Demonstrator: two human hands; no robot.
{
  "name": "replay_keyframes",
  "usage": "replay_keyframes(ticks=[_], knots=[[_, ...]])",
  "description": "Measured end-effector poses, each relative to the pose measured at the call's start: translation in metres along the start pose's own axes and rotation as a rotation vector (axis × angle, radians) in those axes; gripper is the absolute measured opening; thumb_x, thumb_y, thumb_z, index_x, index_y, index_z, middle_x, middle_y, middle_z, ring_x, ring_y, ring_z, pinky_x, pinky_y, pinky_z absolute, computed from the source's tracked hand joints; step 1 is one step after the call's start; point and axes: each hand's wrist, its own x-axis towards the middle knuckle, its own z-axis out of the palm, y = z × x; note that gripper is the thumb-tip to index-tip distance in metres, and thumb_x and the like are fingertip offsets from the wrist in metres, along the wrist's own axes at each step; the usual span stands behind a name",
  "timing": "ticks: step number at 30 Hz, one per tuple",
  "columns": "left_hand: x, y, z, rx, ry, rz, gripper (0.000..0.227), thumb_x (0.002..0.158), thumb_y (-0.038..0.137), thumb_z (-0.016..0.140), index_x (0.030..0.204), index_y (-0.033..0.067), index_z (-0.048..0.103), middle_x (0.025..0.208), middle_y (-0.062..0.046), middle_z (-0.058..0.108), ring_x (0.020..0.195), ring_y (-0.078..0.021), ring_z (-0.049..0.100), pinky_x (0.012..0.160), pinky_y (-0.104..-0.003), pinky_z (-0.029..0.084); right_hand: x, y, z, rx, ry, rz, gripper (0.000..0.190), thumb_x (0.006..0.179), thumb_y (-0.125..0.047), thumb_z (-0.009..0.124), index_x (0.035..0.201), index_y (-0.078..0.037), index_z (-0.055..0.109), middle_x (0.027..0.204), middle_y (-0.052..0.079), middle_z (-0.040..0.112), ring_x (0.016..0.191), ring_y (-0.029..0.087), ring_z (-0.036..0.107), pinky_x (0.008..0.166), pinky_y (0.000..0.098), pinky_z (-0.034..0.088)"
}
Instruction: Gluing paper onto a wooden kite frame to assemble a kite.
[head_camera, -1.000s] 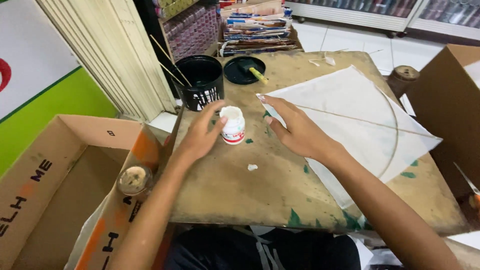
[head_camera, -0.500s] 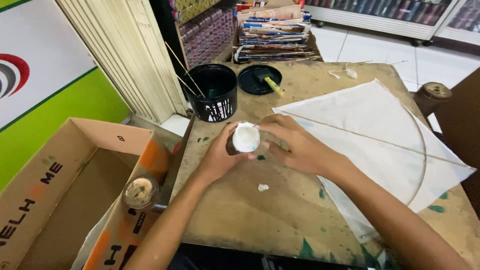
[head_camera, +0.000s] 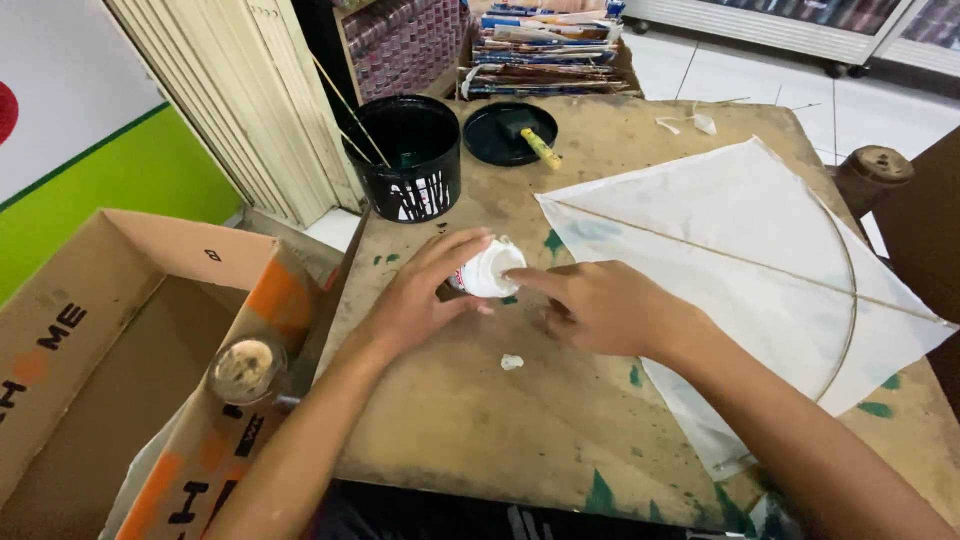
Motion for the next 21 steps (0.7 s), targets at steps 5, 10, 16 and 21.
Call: replay_keyframes(ticks=[5, 10, 16, 21], knots=[[-0.004, 0.01, 0.001, 0.029, -0.029, 0.048, 0.065, 0.084, 0.017, 0.082, 0.143, 0.0079, 0.055, 0.142, -0.018, 0.058, 0.136, -0.0389, 0.053, 0.115, -0.055, 0.04, 0.001, -0.002, 0.013, -0.006, -0.063, 0.056, 0.049, 0.096, -0.019, 0.051, 0.145, -0.021, 0.051, 0.085, 0.009, 0.075, 0.077, 0.028, 0.077, 0.081, 0.0426, 0.062], [-0.004, 0.009, 0.004, 0.049, -0.065, 0.092, 0.063, 0.086, 0.017, 0.08, 0.143, 0.009, 0.056, 0.143, -0.017, 0.058, 0.139, -0.0386, 0.05, 0.118, -0.056, 0.035, -0.002, -0.001, 0.022, 0.031, -0.133, 0.096, 0.05, 0.096, -0.023, 0.051, 0.147, -0.025, 0.051, 0.089, 0.007, 0.077, 0.079, 0.027, 0.077, 0.081, 0.0413, 0.062], [-0.004, 0.005, 0.006, 0.081, -0.079, 0.125, 0.059, 0.088, 0.013, 0.077, 0.143, 0.0107, 0.057, 0.143, -0.017, 0.058, 0.14, -0.0378, 0.049, 0.12, -0.055, 0.033, -0.002, 0.002, 0.019, 0.191, -0.19, 0.133, 0.055, 0.095, -0.023, 0.053, 0.149, -0.019, 0.049, 0.091, 0.016, 0.077, 0.083, 0.037, 0.077, 0.083, 0.0491, 0.062], [-0.005, 0.005, 0.007, 0.063, -0.07, 0.09, 0.058, 0.089, 0.022, 0.078, 0.142, 0.0118, 0.058, 0.144, -0.014, 0.058, 0.141, -0.0349, 0.049, 0.123, -0.053, 0.028, -0.001, 0.008, 0.007, 0.458, -0.233, 0.059, 0.057, 0.091, -0.02, 0.058, 0.148, -0.016, 0.055, 0.072, 0.013, 0.073, 0.07, 0.028, 0.073, 0.074, 0.0416, 0.059]])
